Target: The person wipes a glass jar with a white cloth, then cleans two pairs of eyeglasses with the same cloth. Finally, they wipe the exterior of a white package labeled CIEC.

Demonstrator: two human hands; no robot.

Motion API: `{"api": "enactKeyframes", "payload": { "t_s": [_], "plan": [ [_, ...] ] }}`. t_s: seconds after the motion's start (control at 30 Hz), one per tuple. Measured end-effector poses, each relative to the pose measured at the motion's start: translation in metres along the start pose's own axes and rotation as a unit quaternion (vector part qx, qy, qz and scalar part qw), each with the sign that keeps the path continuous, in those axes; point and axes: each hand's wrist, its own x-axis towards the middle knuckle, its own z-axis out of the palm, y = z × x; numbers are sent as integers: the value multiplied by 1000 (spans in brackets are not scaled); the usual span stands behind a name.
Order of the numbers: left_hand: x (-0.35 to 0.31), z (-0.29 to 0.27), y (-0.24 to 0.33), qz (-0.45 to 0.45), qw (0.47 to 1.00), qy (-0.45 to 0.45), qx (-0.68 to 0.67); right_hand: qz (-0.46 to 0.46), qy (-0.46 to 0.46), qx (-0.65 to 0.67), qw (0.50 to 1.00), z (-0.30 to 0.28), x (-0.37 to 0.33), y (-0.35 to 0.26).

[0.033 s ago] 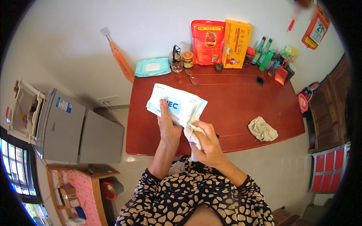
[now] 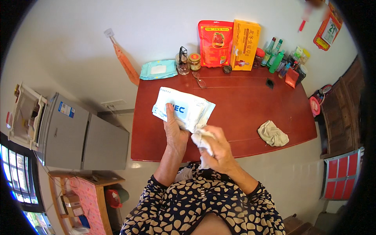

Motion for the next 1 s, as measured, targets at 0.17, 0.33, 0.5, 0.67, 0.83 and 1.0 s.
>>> {"api": "enactKeyframes", "payload": {
  "t_s": [0.17,0.33,0.5,0.67,0.83,1.0],
  "plan": [
    [-4,7,-7,4,1000,2,4,41,150,-212,965,-4,25,7],
    [-3,8,-6,10,1000,-7,17,37,67,-172,982,-2,6,3],
    [-2,7,-8,36,997,-42,49,6,37,-108,993,-15,8,-19],
    [-11,16,-15,84,990,-34,108,-19,93,-325,941,4,32,1],
    [-4,0,-11,82,988,-33,129,-33,39,-313,948,19,15,1],
    [0,-12,-8,27,993,-46,107,-64,21,-233,970,22,-1,-5]
  ]
}}
